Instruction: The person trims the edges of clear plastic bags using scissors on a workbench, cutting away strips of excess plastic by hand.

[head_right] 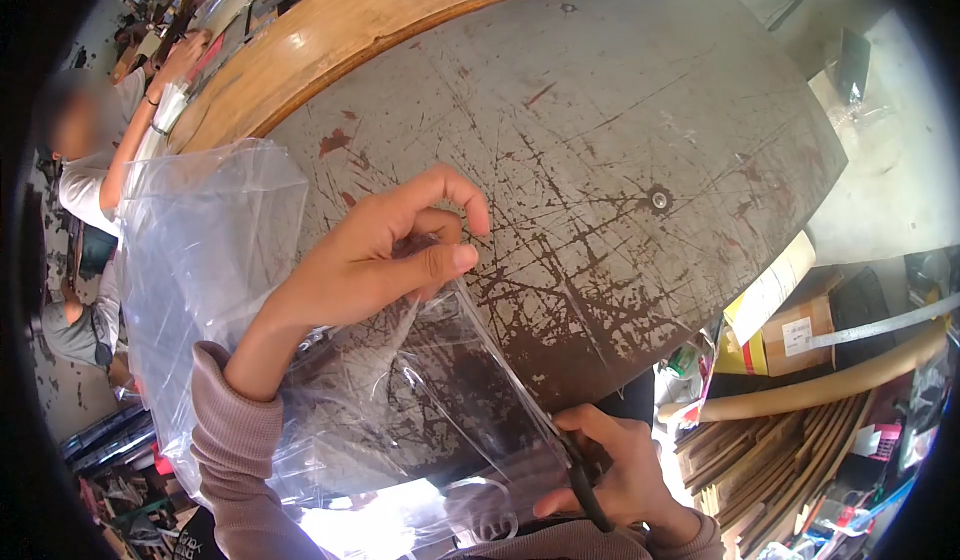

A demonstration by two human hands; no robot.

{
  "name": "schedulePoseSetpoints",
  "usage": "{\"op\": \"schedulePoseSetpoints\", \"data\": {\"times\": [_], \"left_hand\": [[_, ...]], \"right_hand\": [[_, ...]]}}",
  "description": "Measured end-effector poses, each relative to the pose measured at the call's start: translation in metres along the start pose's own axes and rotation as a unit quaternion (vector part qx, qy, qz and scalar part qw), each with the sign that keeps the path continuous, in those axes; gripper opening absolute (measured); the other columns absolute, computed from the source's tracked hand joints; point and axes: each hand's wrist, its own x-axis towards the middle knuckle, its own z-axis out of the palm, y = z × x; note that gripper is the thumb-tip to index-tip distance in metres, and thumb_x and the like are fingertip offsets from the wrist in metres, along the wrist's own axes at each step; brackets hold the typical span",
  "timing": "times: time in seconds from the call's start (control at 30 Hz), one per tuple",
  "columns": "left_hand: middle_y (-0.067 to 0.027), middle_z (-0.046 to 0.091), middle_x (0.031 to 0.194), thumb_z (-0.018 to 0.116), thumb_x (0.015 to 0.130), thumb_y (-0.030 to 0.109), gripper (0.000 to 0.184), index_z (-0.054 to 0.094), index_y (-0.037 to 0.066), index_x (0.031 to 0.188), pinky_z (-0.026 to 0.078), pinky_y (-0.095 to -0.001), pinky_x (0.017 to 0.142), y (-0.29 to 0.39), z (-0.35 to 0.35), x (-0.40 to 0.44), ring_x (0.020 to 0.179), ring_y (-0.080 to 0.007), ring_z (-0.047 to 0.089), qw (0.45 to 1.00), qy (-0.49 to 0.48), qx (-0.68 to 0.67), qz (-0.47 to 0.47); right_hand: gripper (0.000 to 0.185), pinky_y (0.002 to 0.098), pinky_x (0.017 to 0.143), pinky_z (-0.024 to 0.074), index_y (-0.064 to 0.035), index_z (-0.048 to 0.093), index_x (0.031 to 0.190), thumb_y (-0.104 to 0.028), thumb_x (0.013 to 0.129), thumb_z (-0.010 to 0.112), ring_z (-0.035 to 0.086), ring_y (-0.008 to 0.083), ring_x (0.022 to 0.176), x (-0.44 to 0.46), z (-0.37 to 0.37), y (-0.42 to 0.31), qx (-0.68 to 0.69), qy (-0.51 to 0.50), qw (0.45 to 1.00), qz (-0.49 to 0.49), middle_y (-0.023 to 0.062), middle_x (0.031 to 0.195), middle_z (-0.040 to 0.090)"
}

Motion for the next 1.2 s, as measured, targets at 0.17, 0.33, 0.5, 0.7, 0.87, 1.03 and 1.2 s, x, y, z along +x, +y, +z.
{"op": "schedulePoseSetpoints", "data": {"times": [0.17,0.33,0.5,0.7,0.87,1.03,1.2], "left_hand": [[0.0030,0.045,0.059,0.053,0.092,0.017,0.019,0.044,0.005,0.104,0.033,-0.0190,0.050,0.001,-0.002,0.000,0.053,-0.0042,0.042,1.000,-0.005,-0.024,-0.007],[0.0002,0.057,0.069,0.061,0.085,0.017,0.019,0.051,0.004,0.095,0.041,-0.0220,0.060,0.008,-0.009,-0.002,0.064,-0.0071,0.053,0.999,-0.005,0.040,-0.029],[-0.0015,0.061,0.082,0.073,0.073,0.019,0.026,0.056,0.004,0.088,0.044,-0.0259,0.071,-0.001,-0.028,-0.007,0.081,-0.0106,0.056,0.957,-0.024,0.240,0.159],[-0.0014,0.055,0.071,0.078,0.068,0.022,0.031,0.058,0.005,0.084,0.041,-0.0246,0.062,0.047,-0.048,-0.027,0.067,-0.0099,0.051,0.958,-0.063,0.276,0.032],[-0.0023,0.059,0.077,0.076,0.068,0.013,0.031,0.059,0.002,0.092,0.038,-0.0193,0.053,0.118,-0.079,-0.105,0.063,-0.0080,0.052,0.854,0.235,0.456,0.081],[-0.0077,0.062,0.100,0.063,0.083,0.017,0.028,0.058,0.003,0.108,0.048,-0.0246,0.069,0.197,-0.087,-0.207,0.082,-0.0134,0.059,0.467,0.673,0.573,0.020],[-0.0101,0.062,0.104,0.059,0.087,0.027,0.035,0.057,0.002,0.111,0.048,-0.0344,0.075,0.185,-0.008,-0.238,0.088,-0.0182,0.058,0.422,0.560,0.711,0.050]], "right_hand": [[0.067,0.0230,0.042,0.0257,-0.0029,0.055,0.096,-0.046,0.054,0.085,0.040,0.0047,0.044,-0.005,0.003,0.002,-0.011,0.011,1.000,0.004,-0.0021,0.049,0.047],[0.064,0.0192,0.044,0.0277,-0.0014,0.055,0.096,-0.044,0.057,0.083,0.043,0.0023,0.048,-0.004,0.008,-0.004,0.091,0.023,0.995,0.037,-0.0034,0.054,0.050],[0.071,0.0188,0.051,0.0332,-0.0011,0.053,0.099,-0.051,0.057,0.081,0.048,0.0043,0.057,-0.006,0.005,0.000,0.167,0.000,0.985,0.032,-0.0001,0.063,0.055],[0.077,0.0203,0.053,0.0402,-0.0016,0.047,0.099,-0.063,0.060,0.073,0.053,0.0090,0.058,-0.005,-0.007,-0.014,0.251,-0.001,0.968,0.014,0.0044,0.068,0.056],[0.068,0.0202,0.050,0.0396,-0.0014,0.044,0.101,-0.056,0.070,0.070,0.052,0.0093,0.054,-0.008,-0.018,-0.009,0.272,0.040,0.958,-0.084,0.0048,0.066,0.055],[0.060,0.0213,0.047,0.0382,-0.0009,0.044,0.101,-0.048,0.075,0.069,0.050,0.0101,0.050,0.003,-0.030,-0.008,0.306,0.066,0.941,-0.126,0.0049,0.065,0.054],[0.041,0.0205,0.056,0.0365,-0.0014,0.048,0.103,-0.022,0.076,0.071,0.049,0.0069,0.061,0.007,-0.025,-0.010,0.231,0.039,0.962,-0.143,0.0011,0.069,0.052]]}}
